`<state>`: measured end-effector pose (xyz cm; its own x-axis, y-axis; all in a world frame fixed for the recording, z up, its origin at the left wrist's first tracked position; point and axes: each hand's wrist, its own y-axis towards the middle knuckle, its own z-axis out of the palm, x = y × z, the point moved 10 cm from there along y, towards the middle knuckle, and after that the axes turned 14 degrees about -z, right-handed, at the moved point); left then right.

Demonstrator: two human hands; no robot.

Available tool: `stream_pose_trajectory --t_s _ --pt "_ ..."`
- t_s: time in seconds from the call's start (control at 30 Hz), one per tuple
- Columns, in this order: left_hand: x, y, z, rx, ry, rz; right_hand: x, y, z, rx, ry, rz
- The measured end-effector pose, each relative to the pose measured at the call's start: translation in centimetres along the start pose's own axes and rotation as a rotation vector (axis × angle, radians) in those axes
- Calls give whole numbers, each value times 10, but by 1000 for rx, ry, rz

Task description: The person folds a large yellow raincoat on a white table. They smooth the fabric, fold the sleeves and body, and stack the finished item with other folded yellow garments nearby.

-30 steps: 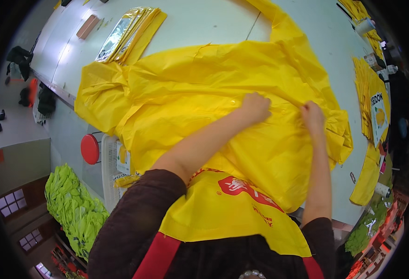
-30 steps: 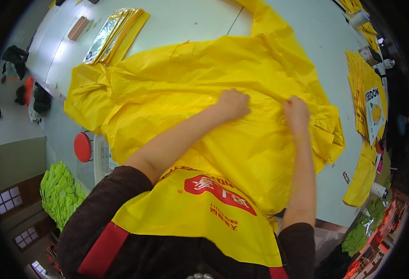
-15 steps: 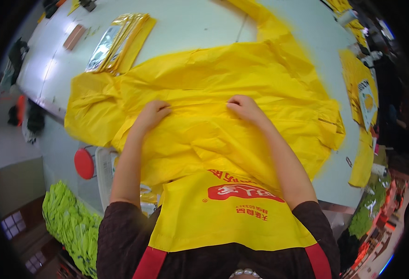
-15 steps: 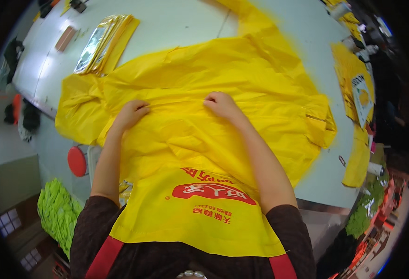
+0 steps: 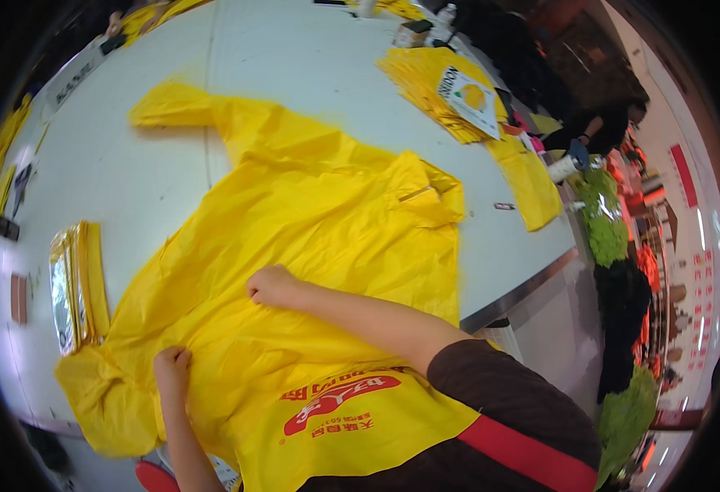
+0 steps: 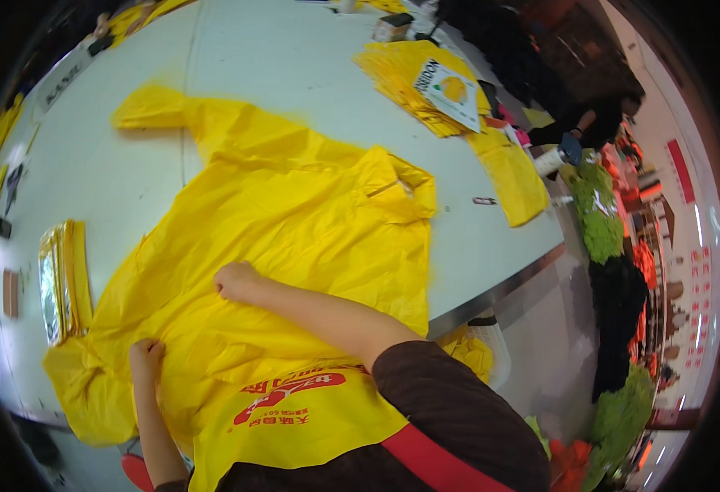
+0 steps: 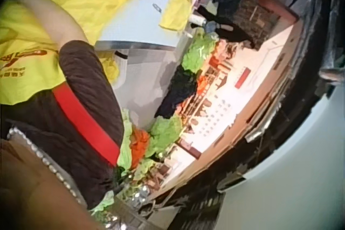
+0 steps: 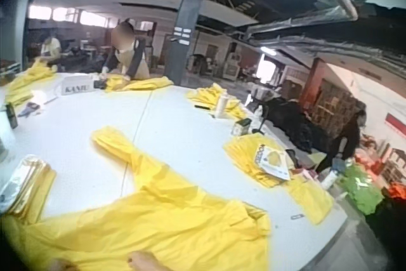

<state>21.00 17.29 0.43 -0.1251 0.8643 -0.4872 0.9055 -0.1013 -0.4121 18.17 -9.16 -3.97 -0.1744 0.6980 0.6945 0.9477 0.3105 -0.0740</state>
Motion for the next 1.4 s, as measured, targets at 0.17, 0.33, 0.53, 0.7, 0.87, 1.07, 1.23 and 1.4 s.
stream_pose_trajectory --t_s 0.17,0.33,0.53,0.7,0.87,1.07,1.23,1.4 --pt "48 36 19 164 -129 -228 -4 14 9 164 65 115" --pt "45 47 23 284 -109 -251 -13 13 12 168 24 162" --pt "25 41 22 317 -111 -231 -53 33 50 455 85 426" --pt "39 40 17 215 11 -147 3 33 11 97 -128 204" --pt "50 45 29 264 -139 -182 -32 34 26 204 -87 304" --pt "49 53 18 150 -105 -120 -45 46 33 322 -303 248" --pt "43 1 4 45 -161 -9 22 -25 -7 -242 -268 -259" --pt "44 -64 -10 -217 131 89 -4 -101 -50 -442 -530 -469"
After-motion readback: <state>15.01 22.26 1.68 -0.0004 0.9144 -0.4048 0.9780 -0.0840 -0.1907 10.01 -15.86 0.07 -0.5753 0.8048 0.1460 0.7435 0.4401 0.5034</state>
